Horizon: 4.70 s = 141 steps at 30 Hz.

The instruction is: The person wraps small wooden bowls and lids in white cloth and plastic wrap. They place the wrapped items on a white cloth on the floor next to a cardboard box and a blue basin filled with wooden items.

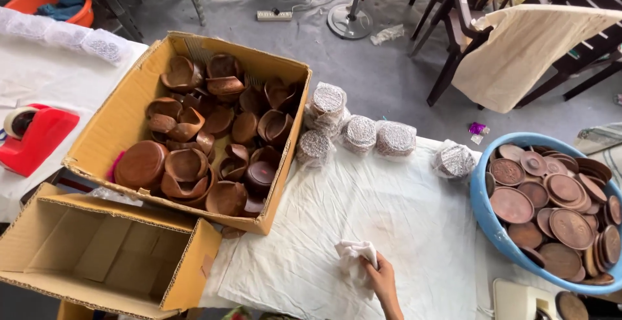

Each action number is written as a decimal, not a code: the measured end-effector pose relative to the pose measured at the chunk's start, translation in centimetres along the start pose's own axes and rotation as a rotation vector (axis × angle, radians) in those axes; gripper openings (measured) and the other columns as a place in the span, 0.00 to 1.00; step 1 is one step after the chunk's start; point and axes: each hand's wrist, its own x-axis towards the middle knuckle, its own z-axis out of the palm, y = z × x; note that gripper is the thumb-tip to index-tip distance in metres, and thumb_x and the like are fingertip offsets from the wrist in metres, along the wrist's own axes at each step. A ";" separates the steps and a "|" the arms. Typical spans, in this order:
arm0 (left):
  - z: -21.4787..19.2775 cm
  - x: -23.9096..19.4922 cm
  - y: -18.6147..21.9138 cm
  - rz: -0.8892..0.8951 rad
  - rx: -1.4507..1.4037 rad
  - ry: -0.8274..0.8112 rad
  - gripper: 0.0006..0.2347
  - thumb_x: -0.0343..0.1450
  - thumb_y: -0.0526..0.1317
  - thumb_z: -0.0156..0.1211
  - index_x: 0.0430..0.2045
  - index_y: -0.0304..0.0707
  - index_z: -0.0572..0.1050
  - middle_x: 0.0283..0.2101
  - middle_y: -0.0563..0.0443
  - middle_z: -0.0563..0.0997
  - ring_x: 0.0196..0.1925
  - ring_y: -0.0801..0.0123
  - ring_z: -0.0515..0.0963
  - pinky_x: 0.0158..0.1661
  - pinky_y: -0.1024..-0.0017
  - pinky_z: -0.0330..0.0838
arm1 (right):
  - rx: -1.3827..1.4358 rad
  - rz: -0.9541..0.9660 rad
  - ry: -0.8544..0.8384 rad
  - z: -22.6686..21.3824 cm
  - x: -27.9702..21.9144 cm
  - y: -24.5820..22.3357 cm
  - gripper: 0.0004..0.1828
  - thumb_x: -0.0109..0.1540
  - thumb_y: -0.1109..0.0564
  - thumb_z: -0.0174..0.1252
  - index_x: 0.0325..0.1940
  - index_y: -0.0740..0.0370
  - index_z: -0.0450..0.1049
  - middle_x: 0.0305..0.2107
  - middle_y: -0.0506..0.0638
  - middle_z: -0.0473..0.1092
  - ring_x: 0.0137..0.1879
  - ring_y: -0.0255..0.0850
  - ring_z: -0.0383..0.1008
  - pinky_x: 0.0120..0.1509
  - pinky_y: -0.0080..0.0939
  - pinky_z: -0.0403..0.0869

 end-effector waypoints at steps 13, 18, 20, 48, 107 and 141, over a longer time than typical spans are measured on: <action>17.7 0.8 -34.5 -0.307 0.330 -0.392 0.25 0.70 0.58 0.62 0.53 0.38 0.76 0.58 0.42 0.76 0.57 0.53 0.78 0.48 0.51 0.75 | 0.058 0.024 0.021 2.8 -0.7 -2.0 0.14 0.62 0.59 0.60 0.50 0.67 0.81 0.35 0.51 0.80 0.40 0.36 0.76 0.46 0.35 0.74; 20.3 -0.2 -34.1 -0.419 0.334 -0.924 0.26 0.65 0.60 0.64 0.51 0.44 0.76 0.65 0.29 0.65 0.58 0.48 0.75 0.56 0.46 0.68 | 0.074 0.022 0.027 3.0 -0.9 -1.5 0.14 0.62 0.59 0.61 0.49 0.67 0.81 0.35 0.51 0.79 0.40 0.36 0.75 0.46 0.36 0.73; 21.2 -0.4 -33.9 -0.451 0.285 -0.921 0.24 0.68 0.57 0.64 0.50 0.41 0.77 0.68 0.25 0.64 0.58 0.44 0.76 0.53 0.49 0.70 | 0.087 0.012 0.014 3.1 -0.9 -1.8 0.14 0.62 0.59 0.60 0.49 0.67 0.81 0.35 0.50 0.79 0.40 0.35 0.75 0.46 0.35 0.73; 19.3 4.7 -3.8 -0.747 -1.427 -0.717 0.13 0.74 0.42 0.60 0.45 0.30 0.79 0.40 0.54 0.82 0.42 0.79 0.78 0.44 0.77 0.74 | 0.463 0.195 0.145 -4.1 -2.2 -0.8 0.20 0.65 0.51 0.58 0.54 0.68 0.77 0.38 0.52 0.78 0.43 0.39 0.76 0.46 0.40 0.73; 22.0 -10.7 11.4 -1.520 -2.123 -1.208 0.37 0.67 0.61 0.63 0.69 0.44 0.60 0.64 0.48 0.70 0.65 0.59 0.70 0.62 0.60 0.69 | 0.852 0.039 0.317 -4.9 -4.0 -3.7 0.20 0.70 0.42 0.49 0.40 0.61 0.74 0.28 0.48 0.74 0.31 0.35 0.72 0.35 0.40 0.72; 18.5 -6.0 12.4 -1.424 -1.804 -0.797 0.31 0.71 0.62 0.43 0.62 0.38 0.66 0.64 0.47 0.73 0.67 0.65 0.70 0.66 0.66 0.59 | -0.159 -0.698 0.266 -1.5 -8.5 -8.5 0.16 0.65 0.48 0.58 0.37 0.65 0.75 0.29 0.55 0.74 0.33 0.49 0.75 0.36 0.45 0.72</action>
